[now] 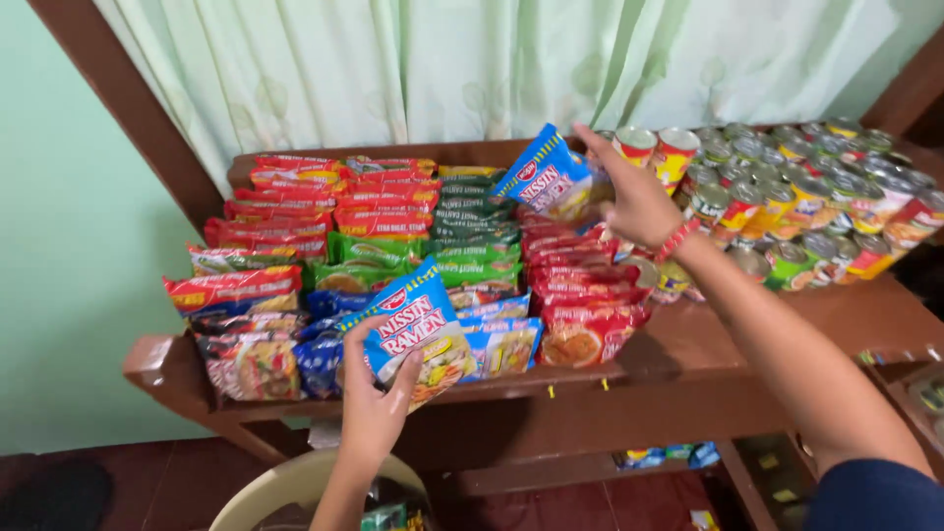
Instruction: Organizing and stocking instant noodle packets and canned goods on a pantry shelf from boxes on the floor.
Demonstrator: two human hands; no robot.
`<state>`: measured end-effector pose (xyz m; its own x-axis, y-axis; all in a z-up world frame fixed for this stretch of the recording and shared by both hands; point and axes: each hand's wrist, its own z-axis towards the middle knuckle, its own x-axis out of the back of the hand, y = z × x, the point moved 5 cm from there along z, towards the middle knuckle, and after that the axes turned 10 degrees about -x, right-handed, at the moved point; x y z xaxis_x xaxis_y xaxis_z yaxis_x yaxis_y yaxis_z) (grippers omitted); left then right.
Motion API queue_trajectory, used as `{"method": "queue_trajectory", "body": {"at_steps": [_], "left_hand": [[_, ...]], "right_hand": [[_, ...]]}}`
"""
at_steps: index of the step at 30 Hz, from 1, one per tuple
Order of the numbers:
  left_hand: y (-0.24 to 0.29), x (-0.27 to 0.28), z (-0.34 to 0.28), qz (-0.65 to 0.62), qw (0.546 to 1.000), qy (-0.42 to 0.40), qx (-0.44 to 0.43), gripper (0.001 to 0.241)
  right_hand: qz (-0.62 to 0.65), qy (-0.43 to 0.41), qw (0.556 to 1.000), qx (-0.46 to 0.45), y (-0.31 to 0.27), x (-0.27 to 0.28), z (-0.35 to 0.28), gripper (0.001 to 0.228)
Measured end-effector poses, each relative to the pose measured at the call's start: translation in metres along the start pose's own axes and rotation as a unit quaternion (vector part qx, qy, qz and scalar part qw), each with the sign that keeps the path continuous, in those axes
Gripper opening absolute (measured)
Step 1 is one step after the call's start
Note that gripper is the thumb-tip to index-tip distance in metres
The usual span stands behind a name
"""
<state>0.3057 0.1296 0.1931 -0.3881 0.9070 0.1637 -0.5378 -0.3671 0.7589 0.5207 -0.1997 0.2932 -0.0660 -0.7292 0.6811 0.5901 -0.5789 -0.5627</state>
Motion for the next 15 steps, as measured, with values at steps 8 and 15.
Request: {"method": "queue_trajectory", "body": {"at_steps": [8, 15], "left_hand": [[-0.021, -0.054, 0.035, -0.091, 0.994, -0.001, 0.064, 0.056], [-0.017, -0.037, 0.045, 0.032, 0.998, 0.024, 0.046, 0.054]], "right_hand": [[-0.231, -0.036, 0.971, -0.047, 0.094, -0.044, 0.141, 0.071], [-0.335, -0.099, 0.928, -0.131, 0.166, -0.096, 0.196, 0.071]]}}
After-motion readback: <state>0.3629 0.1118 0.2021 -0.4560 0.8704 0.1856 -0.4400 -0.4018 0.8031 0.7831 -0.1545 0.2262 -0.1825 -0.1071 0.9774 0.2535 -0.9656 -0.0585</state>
